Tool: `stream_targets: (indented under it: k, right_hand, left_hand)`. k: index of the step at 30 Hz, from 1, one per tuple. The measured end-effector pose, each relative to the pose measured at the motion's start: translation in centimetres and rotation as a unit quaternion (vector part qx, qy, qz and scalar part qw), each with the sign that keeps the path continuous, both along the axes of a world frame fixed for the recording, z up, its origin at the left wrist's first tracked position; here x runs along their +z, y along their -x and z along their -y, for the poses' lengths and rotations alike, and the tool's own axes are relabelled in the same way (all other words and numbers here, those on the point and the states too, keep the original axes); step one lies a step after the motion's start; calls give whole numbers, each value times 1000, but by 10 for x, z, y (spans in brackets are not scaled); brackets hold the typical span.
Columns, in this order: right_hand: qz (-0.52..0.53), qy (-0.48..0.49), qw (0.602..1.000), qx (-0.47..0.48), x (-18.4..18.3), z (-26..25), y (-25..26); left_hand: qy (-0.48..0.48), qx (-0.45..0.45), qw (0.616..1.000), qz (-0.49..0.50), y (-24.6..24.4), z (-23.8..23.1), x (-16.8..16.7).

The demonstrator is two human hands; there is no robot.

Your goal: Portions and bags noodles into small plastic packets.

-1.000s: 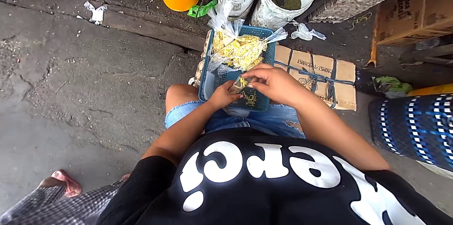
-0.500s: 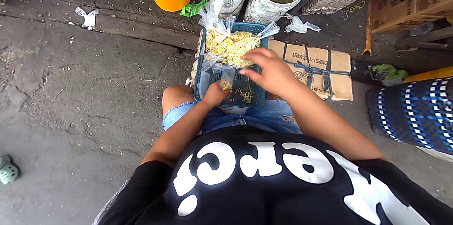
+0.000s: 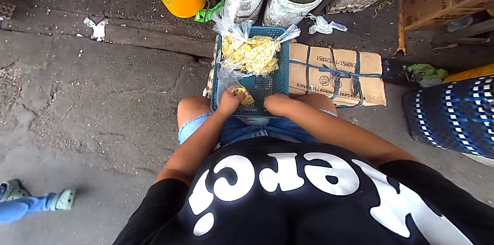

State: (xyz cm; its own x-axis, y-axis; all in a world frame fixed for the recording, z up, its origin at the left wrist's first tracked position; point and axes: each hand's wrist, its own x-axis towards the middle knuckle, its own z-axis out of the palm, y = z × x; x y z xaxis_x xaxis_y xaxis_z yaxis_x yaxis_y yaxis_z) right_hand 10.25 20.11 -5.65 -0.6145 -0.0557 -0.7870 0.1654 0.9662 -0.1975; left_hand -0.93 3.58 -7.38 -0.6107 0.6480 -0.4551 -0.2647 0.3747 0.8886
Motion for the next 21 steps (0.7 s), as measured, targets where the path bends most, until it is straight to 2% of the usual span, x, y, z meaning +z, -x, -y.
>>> stream_targets:
  k: [3,7,15,21]
  right_hand:
    - [-11,-14,1000,-10,-4,-15,3]
    - [-54,-6,997,-62,-20,-26,14]
    - [-54,-54,997,-13,-29,-8,4]
    - [8,-77,997,-6,-19,5,3]
  left_hand:
    - [13,-55,998,-31,0,-5,-3]
    - [91,-159,979,-87,-6,-8,-1]
    - [111,-192,969,-112,-9,-6,1]
    - [123,-204,963,-125,-10,-8,6]
